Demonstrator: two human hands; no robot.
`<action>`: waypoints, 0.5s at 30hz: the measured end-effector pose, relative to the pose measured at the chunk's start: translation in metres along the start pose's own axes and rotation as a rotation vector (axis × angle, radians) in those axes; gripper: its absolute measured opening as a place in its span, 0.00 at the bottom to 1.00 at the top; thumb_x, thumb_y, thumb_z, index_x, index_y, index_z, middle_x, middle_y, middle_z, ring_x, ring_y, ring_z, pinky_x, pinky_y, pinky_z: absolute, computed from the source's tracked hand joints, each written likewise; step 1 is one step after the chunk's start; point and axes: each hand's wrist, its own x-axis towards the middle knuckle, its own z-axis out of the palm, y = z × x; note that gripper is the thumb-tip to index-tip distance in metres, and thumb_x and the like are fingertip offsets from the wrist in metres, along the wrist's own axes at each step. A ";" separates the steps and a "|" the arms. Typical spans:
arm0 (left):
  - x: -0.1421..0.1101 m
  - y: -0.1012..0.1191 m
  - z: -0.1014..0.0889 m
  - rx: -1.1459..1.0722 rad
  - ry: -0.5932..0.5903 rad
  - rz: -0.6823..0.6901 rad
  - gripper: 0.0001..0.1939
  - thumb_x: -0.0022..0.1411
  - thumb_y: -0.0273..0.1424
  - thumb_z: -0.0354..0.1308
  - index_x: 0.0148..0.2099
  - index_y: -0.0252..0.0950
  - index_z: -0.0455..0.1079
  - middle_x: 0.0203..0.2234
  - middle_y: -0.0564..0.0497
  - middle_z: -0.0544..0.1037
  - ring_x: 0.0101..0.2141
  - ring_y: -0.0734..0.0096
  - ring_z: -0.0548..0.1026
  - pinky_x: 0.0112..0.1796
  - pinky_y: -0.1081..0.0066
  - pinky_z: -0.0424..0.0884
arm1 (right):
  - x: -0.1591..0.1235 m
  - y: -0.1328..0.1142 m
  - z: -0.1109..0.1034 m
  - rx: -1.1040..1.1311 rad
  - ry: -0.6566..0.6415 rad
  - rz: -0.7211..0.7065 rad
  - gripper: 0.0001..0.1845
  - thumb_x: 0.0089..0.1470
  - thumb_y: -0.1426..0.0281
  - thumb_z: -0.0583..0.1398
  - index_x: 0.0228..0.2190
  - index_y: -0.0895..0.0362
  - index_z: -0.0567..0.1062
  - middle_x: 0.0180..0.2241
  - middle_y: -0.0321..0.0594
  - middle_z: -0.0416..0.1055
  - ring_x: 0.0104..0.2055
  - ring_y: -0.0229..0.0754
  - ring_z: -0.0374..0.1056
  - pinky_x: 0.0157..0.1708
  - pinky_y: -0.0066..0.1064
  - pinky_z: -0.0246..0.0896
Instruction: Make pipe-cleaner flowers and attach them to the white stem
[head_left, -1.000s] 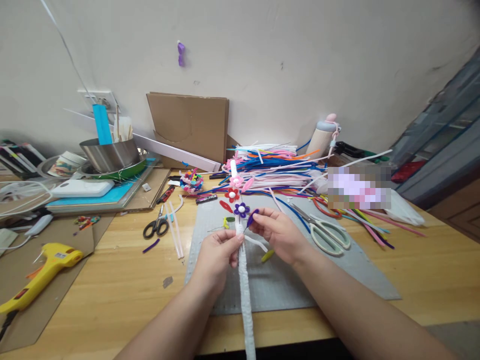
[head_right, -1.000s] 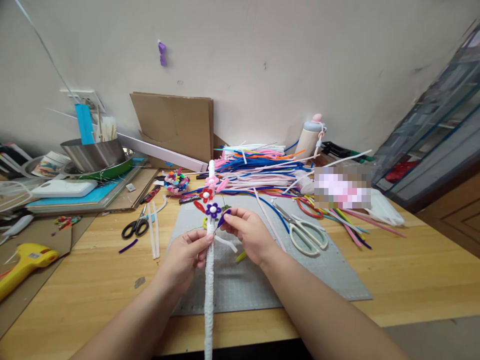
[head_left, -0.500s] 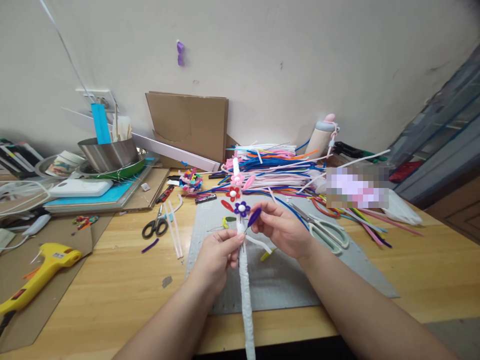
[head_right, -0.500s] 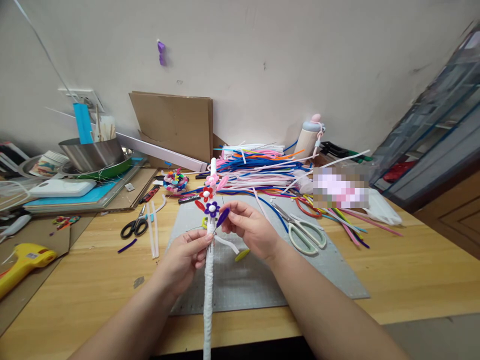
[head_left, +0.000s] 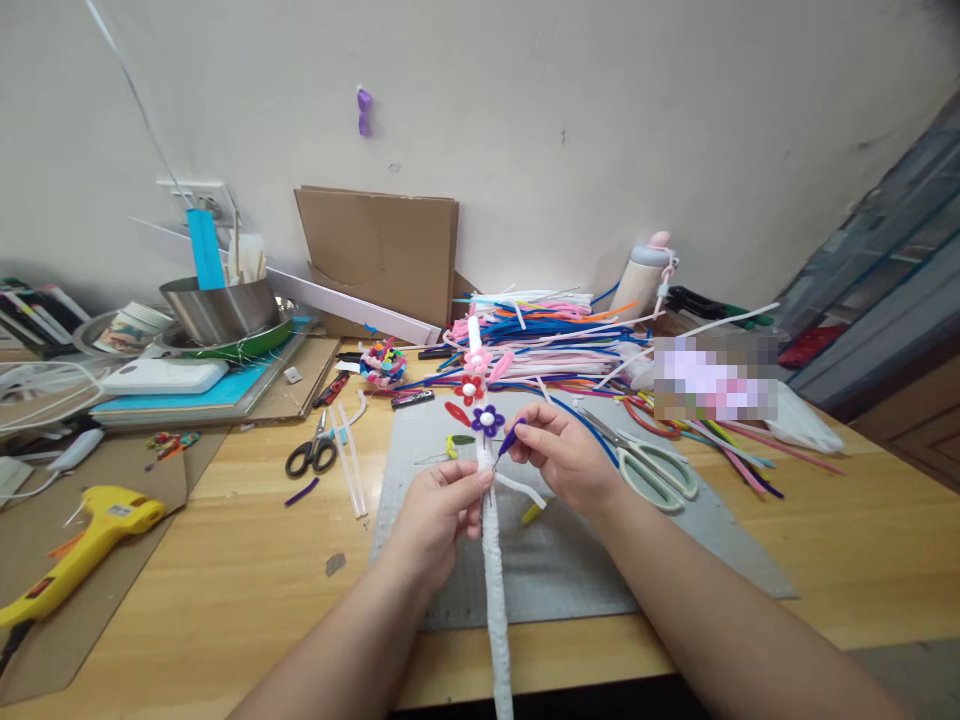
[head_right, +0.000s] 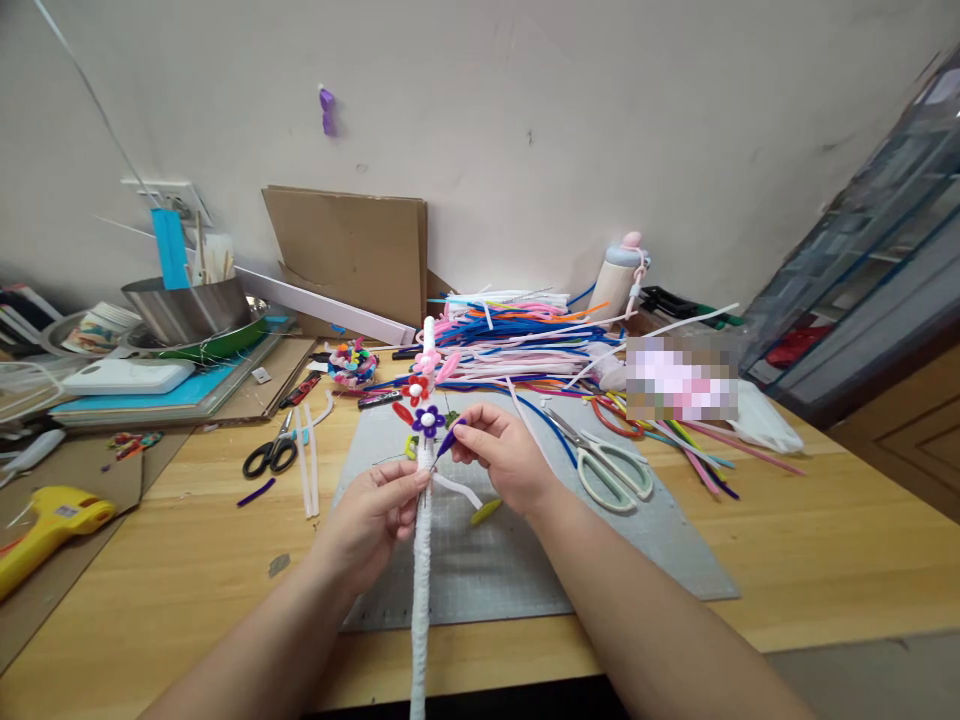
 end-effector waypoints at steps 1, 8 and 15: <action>0.000 0.000 0.001 0.003 0.006 0.002 0.10 0.43 0.32 0.65 0.26 0.31 0.70 0.11 0.59 0.62 0.13 0.86 0.57 0.14 0.82 0.53 | 0.000 0.002 0.000 -0.004 0.022 0.001 0.09 0.44 0.67 0.64 0.26 0.57 0.69 0.22 0.33 0.68 0.22 0.33 0.63 0.24 0.26 0.54; -0.001 0.000 0.002 0.001 0.014 -0.015 0.12 0.43 0.32 0.66 0.27 0.30 0.69 0.13 0.57 0.65 0.13 0.84 0.60 0.15 0.80 0.59 | 0.000 0.006 0.002 -0.053 0.084 -0.022 0.09 0.45 0.67 0.63 0.26 0.57 0.68 0.20 0.31 0.68 0.21 0.31 0.62 0.23 0.25 0.54; -0.003 0.000 0.003 -0.012 -0.025 -0.031 0.11 0.45 0.34 0.65 0.27 0.30 0.69 0.13 0.57 0.65 0.13 0.84 0.61 0.15 0.81 0.60 | -0.002 0.004 0.005 -0.101 0.116 -0.060 0.09 0.45 0.68 0.63 0.25 0.57 0.67 0.20 0.30 0.67 0.21 0.31 0.62 0.24 0.25 0.54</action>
